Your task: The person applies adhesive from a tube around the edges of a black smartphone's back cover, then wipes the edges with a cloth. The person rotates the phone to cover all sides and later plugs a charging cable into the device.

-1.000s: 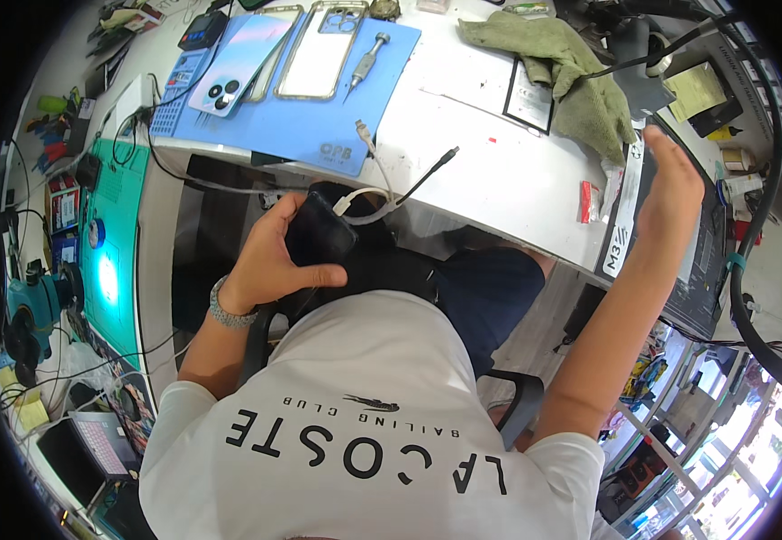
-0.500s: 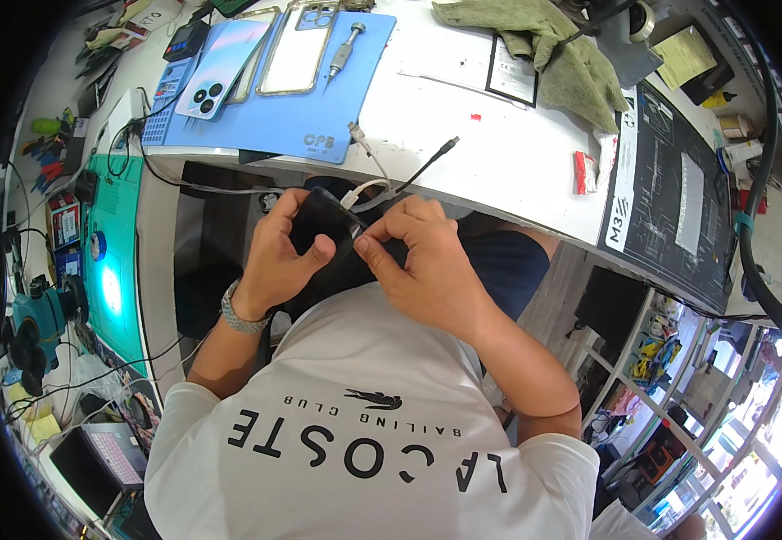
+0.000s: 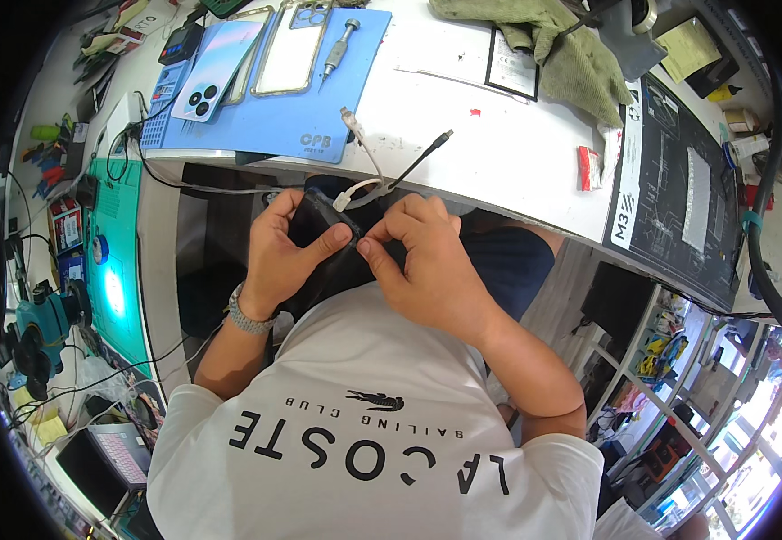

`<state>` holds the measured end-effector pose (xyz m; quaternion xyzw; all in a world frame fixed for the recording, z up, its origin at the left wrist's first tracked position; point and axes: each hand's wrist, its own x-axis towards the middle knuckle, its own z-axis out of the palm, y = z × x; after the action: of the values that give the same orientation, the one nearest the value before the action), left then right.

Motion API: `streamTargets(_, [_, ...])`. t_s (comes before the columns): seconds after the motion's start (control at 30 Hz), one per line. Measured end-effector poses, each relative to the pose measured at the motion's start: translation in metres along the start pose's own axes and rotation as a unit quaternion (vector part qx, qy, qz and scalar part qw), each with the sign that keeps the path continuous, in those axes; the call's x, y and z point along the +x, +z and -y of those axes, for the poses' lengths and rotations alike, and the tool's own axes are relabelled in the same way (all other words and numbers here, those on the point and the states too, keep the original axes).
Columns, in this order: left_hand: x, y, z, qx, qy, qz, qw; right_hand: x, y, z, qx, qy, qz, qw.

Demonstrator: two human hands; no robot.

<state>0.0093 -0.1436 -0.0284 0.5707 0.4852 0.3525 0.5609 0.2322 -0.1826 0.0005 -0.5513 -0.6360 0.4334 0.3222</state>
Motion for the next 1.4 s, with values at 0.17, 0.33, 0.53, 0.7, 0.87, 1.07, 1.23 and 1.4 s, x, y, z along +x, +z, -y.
streamTargets(0.17, [-0.001, -0.004, 0.000, -0.116, -0.045, 0.032, 0.992, 0.002, 0.008, 0.002, -0.040, -0.090, -0.059, 0.993])
streamTargets(0.33, [0.002, -0.010, 0.005, -0.171, -0.037, 0.062, 0.983, 0.014, 0.020, -0.013, -0.054, -0.186, -0.097, 0.976])
streamTargets(0.53, [0.002, -0.017, 0.012, -0.198, -0.074, 0.129, 0.969, 0.029, 0.030, -0.025, 0.015, -0.124, -0.140, 0.982])
streamTargets(0.7, [0.003, -0.012, 0.004, -0.222, -0.051, 0.085, 0.970, 0.032, 0.029, -0.026, 0.013, -0.161, -0.128, 0.979])
streamTargets(0.87, [0.003, -0.014, 0.027, -0.219, 0.057, 0.036, 0.973, 0.015, 0.025, -0.006, 0.143, -0.103, -0.066, 0.982])
streamTargets(1.07, [-0.009, -0.007, 0.035, -0.138, 0.081, -0.015, 0.987, 0.011, 0.037, 0.000, 0.065, -0.134, -0.106, 0.983])
streamTargets(1.23, [-0.011, -0.005, 0.043, -0.112, 0.134, -0.025, 0.984, 0.018, 0.039, -0.002, 0.056, -0.191, -0.130, 0.971])
streamTargets(1.4, [-0.007, -0.004, 0.037, -0.133, 0.173, 0.013, 0.976, 0.017, 0.038, -0.003, 0.051, -0.218, -0.134, 0.965])
